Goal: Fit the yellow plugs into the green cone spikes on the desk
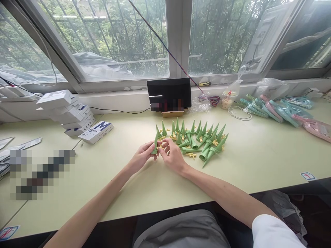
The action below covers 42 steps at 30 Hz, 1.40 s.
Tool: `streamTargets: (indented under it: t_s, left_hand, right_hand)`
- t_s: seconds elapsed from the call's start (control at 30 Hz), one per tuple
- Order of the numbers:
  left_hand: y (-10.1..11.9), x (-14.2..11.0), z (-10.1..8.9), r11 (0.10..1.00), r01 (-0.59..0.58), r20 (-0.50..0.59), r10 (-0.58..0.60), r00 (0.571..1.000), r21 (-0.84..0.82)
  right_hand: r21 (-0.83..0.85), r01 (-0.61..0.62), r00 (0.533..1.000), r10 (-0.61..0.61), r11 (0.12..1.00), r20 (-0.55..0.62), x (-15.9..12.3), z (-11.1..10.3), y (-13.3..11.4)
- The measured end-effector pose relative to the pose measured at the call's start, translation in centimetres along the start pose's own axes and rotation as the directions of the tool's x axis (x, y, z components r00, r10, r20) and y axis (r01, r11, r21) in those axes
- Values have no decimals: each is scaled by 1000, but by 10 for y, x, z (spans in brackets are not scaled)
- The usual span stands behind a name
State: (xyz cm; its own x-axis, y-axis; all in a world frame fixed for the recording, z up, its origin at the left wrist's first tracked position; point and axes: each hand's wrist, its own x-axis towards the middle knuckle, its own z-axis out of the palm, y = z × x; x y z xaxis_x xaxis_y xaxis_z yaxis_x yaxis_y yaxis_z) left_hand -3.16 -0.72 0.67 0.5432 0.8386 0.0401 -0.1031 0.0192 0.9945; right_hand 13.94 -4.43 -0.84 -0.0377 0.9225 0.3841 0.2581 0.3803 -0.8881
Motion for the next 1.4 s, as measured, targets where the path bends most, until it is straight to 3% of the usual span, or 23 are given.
streamTargets:
  t_s: [0.37,0.57,0.8,1.07,1.4]
  left_hand:
    - [-1,-1,-1,995,-97,-124,99,987,16]
    - [1,-1,0,993,-100,-139,108,984,64]
    - [-3,1,-2,982,-115,-166,140,976,152]
    - [-3,-1,-1,967,-61,-205,114,972,249]
    - [-5,0,2,931,-94,-121,145,982,353]
  right_hand:
    - [130,-56,993,42,990,107,1,1,3]
    - [97,-98,979,79,990,187,1,-1,4]
    - [82,-116,980,101,990,171,0,1,9]
    - [-23,-13,988,16,1000,156,-2,0,7]
    - [-1,-28,988,28,1000,154,-2,0,0]
